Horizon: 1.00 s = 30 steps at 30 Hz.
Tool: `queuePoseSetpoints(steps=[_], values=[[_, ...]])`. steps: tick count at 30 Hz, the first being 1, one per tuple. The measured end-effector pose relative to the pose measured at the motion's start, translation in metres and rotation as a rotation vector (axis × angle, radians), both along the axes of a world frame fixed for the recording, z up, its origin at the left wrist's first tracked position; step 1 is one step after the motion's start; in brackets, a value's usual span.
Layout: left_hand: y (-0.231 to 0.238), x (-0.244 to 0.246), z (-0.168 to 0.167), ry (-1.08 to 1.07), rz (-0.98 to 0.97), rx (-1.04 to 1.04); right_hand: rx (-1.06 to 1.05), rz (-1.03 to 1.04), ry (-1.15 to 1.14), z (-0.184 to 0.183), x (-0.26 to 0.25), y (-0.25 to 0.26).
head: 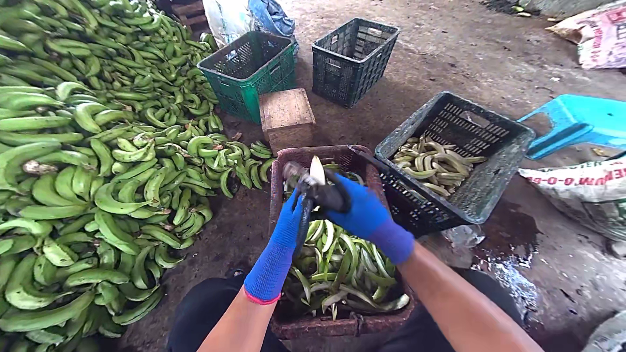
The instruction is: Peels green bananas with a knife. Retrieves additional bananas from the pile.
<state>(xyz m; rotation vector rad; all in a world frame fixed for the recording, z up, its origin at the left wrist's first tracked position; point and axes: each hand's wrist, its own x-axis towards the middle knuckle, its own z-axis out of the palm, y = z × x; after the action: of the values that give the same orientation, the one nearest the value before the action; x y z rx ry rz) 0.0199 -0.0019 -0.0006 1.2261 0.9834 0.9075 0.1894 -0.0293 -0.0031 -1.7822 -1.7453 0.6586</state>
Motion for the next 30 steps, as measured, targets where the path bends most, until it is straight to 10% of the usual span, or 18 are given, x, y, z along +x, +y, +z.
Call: queuePoseSetpoints(steps=[4,8,14,20,30], values=[[-0.001,0.015,-0.021,0.060,-0.183,0.095,0.010,-0.061,0.033,0.004,0.025,-0.004],[-0.057,0.042,-0.038,0.706,-0.473,0.453,0.171,-0.527,0.005,0.026,0.105,-0.026],[-0.134,0.090,-0.132,1.035,-0.753,0.451,0.304,-0.812,0.050,0.032,0.166,-0.048],[-0.047,0.069,-0.169,1.093,-0.773,0.542,0.400,-0.653,-0.048,0.041,0.140,-0.059],[0.074,0.110,-0.097,1.118,-0.632,0.399,0.352,-0.490,-0.146,0.029,0.146,-0.056]])
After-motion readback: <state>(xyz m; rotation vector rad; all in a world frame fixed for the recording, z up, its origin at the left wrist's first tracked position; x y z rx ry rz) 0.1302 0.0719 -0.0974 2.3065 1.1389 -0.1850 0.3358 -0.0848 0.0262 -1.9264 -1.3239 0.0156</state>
